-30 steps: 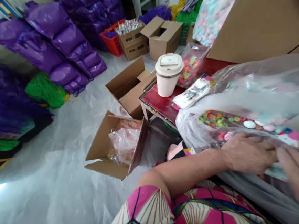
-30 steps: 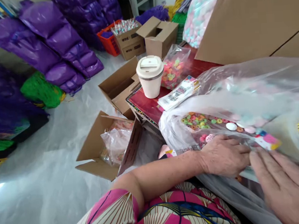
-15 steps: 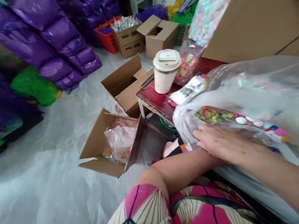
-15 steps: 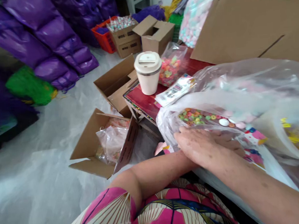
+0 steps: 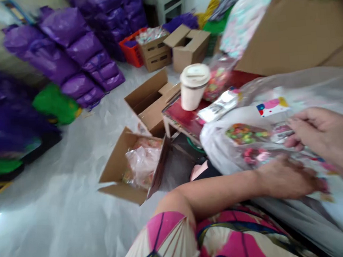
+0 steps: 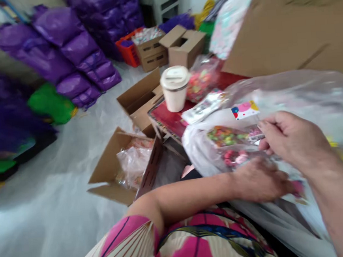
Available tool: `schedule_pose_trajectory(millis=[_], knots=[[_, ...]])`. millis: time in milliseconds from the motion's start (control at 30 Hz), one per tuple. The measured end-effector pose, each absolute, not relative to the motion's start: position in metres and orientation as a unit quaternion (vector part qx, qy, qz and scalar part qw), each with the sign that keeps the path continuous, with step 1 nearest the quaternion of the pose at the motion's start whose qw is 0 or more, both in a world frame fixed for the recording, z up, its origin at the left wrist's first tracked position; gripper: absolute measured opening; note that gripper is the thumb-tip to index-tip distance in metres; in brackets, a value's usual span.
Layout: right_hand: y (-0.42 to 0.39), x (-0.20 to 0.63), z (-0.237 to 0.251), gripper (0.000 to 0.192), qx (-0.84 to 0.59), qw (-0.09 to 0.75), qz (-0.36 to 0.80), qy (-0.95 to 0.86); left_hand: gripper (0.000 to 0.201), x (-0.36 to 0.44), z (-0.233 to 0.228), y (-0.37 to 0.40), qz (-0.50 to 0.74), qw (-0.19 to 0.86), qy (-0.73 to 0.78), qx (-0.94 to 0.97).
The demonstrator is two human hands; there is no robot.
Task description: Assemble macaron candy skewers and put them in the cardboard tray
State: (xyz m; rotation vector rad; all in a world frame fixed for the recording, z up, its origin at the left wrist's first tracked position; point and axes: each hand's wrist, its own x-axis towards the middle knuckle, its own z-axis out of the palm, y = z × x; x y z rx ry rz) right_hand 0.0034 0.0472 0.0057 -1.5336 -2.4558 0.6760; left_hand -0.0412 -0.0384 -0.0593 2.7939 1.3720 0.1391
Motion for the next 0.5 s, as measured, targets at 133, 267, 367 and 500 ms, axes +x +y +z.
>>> schedule_pose_trajectory(millis=[133, 267, 367, 500], knots=[[0.080, 0.087, 0.032, 0.013, -0.570, 0.052, 0.047, -0.819, 0.020, -0.054, -0.075, -0.042, 0.189, 0.075, 0.490, 0.847], [0.061, 0.157, 0.003, 0.019, -0.583, -0.073, 0.085, -0.805, 0.020, -0.088, -0.070, -0.025, 0.355, 0.182, 0.588, 0.704], [0.036, 0.149, -0.029, 0.025, -0.521, -0.048, 0.147, -0.839, 0.022, -0.104, -0.050, -0.017, 0.479, 0.264, 0.603, 0.581], [0.030, 0.103, -0.052, 0.027, -0.487, -0.022, 0.137, -0.862, 0.023, -0.091, -0.037, -0.013, 0.423, 0.412, 0.585, 0.556]])
